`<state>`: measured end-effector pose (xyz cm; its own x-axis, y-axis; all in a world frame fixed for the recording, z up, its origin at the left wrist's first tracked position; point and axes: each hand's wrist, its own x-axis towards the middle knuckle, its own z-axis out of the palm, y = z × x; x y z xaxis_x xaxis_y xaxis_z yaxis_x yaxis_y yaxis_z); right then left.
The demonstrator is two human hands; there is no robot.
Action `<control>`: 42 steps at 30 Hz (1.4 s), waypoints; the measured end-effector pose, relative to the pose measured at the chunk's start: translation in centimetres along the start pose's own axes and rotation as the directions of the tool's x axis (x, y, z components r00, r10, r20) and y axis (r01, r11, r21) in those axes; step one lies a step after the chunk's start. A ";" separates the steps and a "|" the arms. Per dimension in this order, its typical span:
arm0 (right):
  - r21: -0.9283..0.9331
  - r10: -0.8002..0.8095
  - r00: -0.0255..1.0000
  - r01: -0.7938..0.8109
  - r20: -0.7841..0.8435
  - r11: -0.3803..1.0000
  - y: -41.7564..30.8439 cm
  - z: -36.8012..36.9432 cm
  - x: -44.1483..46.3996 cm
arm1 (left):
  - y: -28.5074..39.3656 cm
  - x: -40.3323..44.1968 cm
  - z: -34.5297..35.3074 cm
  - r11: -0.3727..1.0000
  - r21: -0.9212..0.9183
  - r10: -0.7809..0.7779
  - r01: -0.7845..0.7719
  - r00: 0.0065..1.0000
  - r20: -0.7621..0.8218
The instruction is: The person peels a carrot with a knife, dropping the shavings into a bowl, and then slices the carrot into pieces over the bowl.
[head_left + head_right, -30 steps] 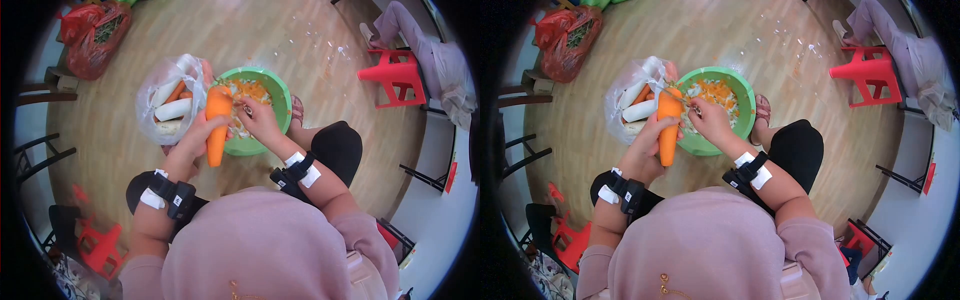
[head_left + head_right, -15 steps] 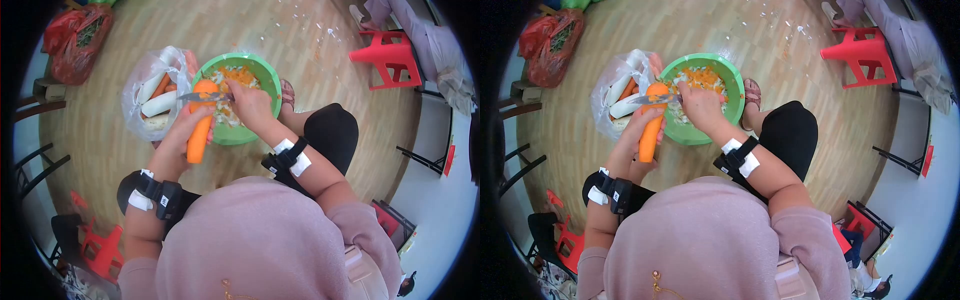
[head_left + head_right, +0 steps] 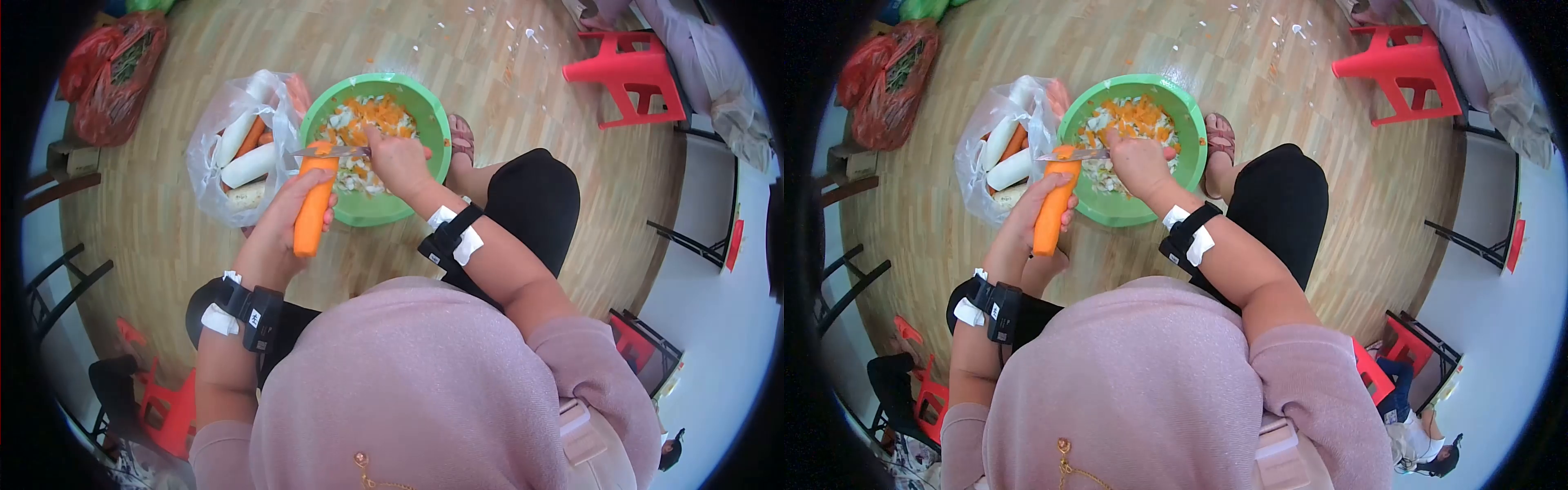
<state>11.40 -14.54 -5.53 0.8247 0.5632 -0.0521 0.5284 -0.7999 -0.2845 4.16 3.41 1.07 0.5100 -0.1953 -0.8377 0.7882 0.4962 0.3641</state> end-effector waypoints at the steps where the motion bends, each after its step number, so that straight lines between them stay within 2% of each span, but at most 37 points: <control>1: 0.008 0.004 1.000 -0.004 0.019 1.000 0.1 0.3 -0.2 | -0.1 0.0 -0.1 1.000 0.000 -0.011 0.011 0.999 -0.030; 6: 0.001 0.053 0.989 -0.054 0.135 0.999 1.5 1.6 -0.9 | -0.6 -0.1 0.0 0.999 -0.003 -0.053 0.053 0.994 -0.091; 8: -0.114 0.157 0.925 -0.124 0.347 0.986 4.0 3.3 -1.5 | -0.3 -0.8 0.4 0.999 0.008 -0.047 0.049 0.992 -0.114; 10: -0.096 0.216 0.912 -0.194 0.348 0.976 3.7 2.9 -1.6 | -0.1 -1.4 1.0 0.996 0.068 -0.060 0.061 0.998 -0.019; 12: -0.088 0.246 0.895 -0.230 0.372 0.969 3.3 2.2 -1.5 | -0.1 -0.8 0.7 0.996 0.070 -0.061 0.062 0.998 -0.024; 14: -0.016 0.225 0.929 -0.231 0.293 0.973 1.9 0.6 -0.3 | -0.5 -0.6 0.5 0.997 0.057 -0.056 0.058 0.998 -0.037; 18: 0.106 0.178 0.953 -0.209 0.247 0.972 -0.6 -1.1 0.7 | -0.2 -0.5 0.6 0.998 0.050 -0.038 0.038 0.999 -0.004; 20: 0.214 0.118 0.981 -0.151 0.156 0.965 -1.0 -0.8 0.4 | -0.2 -0.5 0.8 0.998 0.045 -0.036 0.036 0.999 -0.008; 24: 0.203 0.115 0.985 -0.139 0.126 0.969 -0.7 -1.0 0.4 | -0.4 -0.4 1.0 0.995 0.099 -0.009 0.005 0.999 0.044; 26: 0.274 0.105 0.990 -0.128 0.098 0.953 -0.8 -1.5 0.4 | -0.4 -0.3 1.0 0.992 0.127 -0.003 -0.005 0.998 0.062; 32: 0.237 0.050 0.995 -0.068 0.082 0.969 -1.1 -1.6 0.2 | -0.2 -0.2 1.1 0.992 0.117 0.049 -0.055 0.997 0.058; 35: 0.183 0.082 0.990 -0.102 0.115 0.978 -1.1 -1.9 0.2 | -0.4 0.0 1.1 0.989 0.126 0.075 -0.078 0.997 0.032; 38: 0.165 0.069 0.995 -0.080 0.075 0.983 -0.4 -0.6 0.0 | -0.4 -0.2 1.2 0.992 0.116 0.041 -0.039 0.999 -0.012; 42: 0.118 0.075 0.992 -0.087 0.102 0.989 -0.7 -1.0 0.0 | 0.0 -0.7 1.5 0.998 0.064 -0.017 0.019 0.999 -0.031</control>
<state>11.23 -14.17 -4.36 0.8370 0.5201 -0.1704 0.4276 -0.8158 -0.3895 4.33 2.28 2.31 0.4856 -0.1773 -0.8560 0.8182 0.4371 0.3736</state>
